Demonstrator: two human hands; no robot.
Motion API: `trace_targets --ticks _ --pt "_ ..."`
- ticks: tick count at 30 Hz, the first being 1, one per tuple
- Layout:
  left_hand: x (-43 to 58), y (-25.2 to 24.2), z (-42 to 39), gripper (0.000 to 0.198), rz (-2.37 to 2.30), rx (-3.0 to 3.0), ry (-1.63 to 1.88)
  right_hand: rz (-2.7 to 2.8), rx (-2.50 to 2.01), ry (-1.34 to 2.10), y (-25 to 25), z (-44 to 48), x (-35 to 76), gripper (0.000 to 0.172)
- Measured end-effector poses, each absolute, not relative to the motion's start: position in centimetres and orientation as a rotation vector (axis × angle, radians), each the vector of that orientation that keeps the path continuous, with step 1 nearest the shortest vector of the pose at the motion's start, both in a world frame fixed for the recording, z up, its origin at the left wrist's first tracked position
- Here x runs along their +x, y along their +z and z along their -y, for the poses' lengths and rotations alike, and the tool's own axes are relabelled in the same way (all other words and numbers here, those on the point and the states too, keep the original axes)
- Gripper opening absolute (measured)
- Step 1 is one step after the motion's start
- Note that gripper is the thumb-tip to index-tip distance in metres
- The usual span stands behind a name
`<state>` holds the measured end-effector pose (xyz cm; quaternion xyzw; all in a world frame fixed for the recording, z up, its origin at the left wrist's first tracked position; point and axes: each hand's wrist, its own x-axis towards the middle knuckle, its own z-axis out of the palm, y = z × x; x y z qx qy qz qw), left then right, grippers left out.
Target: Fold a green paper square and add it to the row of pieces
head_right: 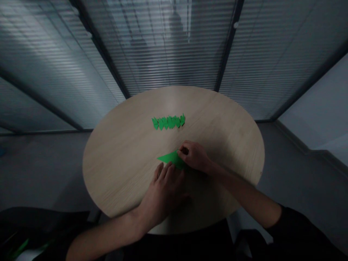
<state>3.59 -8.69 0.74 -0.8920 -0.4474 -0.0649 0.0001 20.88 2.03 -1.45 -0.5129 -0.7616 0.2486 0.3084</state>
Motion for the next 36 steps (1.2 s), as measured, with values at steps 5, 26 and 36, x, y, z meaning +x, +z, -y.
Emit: trace_targets --ticks 5,26,36 --pt "3.4 0.9 8.8 0.064 1.421 -2.838 -0.235 2.016 -1.341 0.642 -1.6 -2.1 20.9 0.015" --pt "3.2 0.7 9.3 0.076 1.558 -2.707 -0.196 2.049 -1.347 0.606 -1.6 -2.1 20.9 0.013" --pt "2.8 1.1 8.9 0.085 1.562 -2.766 -0.247 1.939 -1.356 0.722 -1.8 -2.3 21.0 0.015"
